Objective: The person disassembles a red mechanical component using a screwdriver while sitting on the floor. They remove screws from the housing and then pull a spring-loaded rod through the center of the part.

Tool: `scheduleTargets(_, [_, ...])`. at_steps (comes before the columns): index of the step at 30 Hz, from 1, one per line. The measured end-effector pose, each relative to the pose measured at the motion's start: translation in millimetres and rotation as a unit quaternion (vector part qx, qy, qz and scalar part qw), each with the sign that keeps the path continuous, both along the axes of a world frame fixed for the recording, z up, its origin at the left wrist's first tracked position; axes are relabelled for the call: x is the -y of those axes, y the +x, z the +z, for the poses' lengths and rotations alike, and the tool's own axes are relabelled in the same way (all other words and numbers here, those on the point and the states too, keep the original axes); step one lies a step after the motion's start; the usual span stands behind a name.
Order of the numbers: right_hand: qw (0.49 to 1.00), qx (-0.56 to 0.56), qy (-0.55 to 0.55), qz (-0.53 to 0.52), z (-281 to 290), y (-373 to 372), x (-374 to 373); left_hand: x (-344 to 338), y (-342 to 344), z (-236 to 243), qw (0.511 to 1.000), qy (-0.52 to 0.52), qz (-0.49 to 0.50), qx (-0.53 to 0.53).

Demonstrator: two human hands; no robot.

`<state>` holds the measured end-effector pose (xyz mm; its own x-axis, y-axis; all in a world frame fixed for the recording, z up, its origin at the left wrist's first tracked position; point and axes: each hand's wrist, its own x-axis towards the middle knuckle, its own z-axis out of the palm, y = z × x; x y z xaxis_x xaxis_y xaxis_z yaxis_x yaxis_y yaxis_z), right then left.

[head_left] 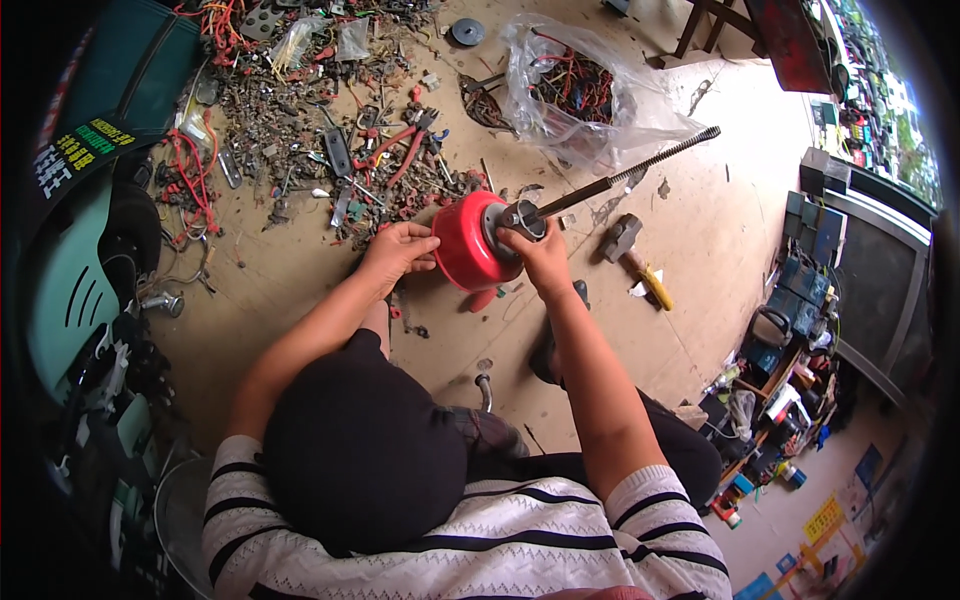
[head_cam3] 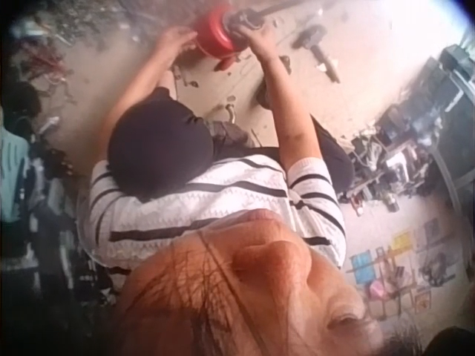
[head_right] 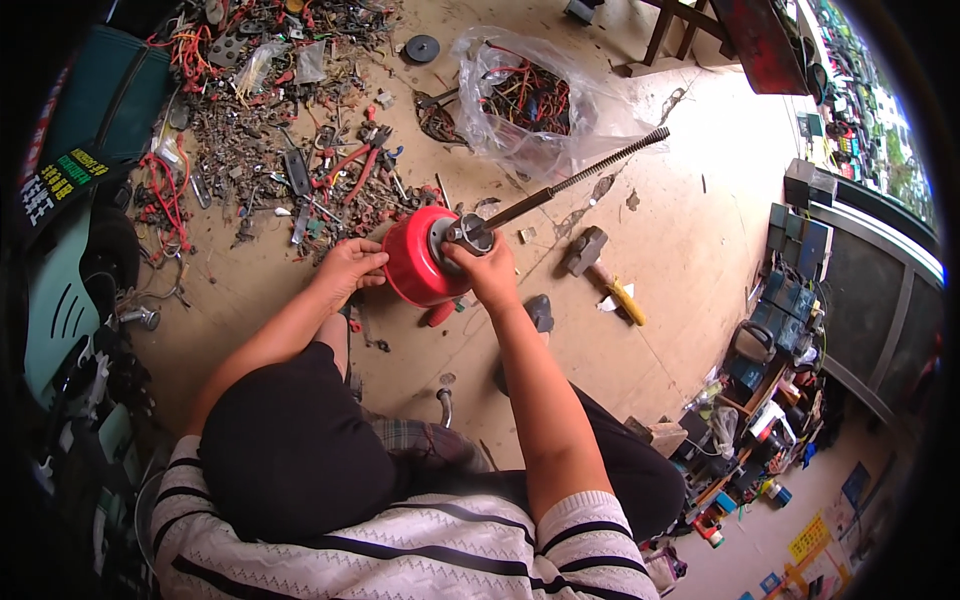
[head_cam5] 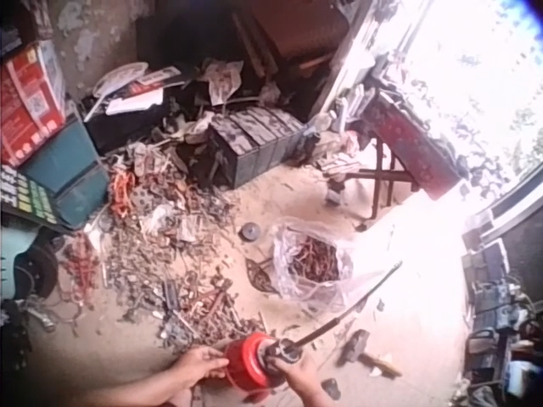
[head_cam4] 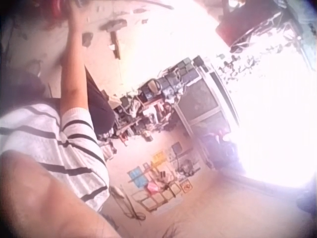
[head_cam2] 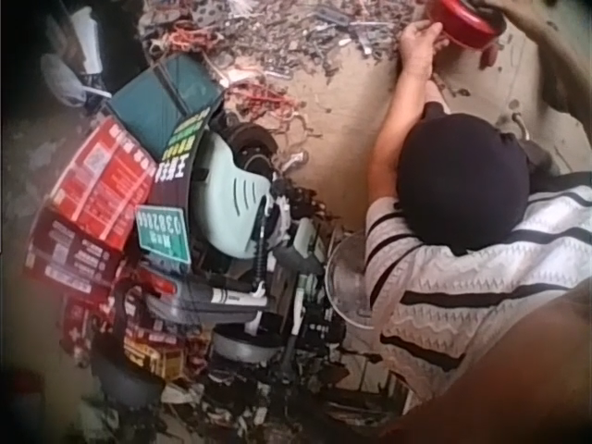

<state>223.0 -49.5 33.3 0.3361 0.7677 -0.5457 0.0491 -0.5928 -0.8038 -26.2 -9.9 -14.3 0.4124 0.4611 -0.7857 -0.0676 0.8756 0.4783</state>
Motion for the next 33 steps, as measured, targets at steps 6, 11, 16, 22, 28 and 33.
scheduleTargets(6, [1.000, 0.007, -0.009, -0.005, 3, -10, -4, -5, -3, 2, 1.000, 0.012, -0.001, -0.012])
scheduleTargets(11, [0.998, 0.056, -0.008, 0.003, -7, -15, -8, -8, -3, -1, 0.999, 0.029, 0.025, -0.034])
scheduleTargets(16, [0.994, 0.104, -0.020, 0.015, -5, -18, -12, -6, -3, -1, 0.998, 0.025, 0.037, -0.038])
scheduleTargets(22, [0.995, 0.092, -0.032, 0.011, -7, -13, -17, -8, -1, 0, 0.999, 0.022, 0.033, -0.031])
scheduleTargets(28, [0.991, 0.117, -0.055, 0.031, -1, -13, -26, -9, -2, 1, 0.999, 0.025, 0.034, -0.025])
scheduleTargets(33, [0.990, 0.123, -0.065, 0.030, 7, -17, -29, -9, -3, 1, 0.999, 0.027, 0.034, -0.025])
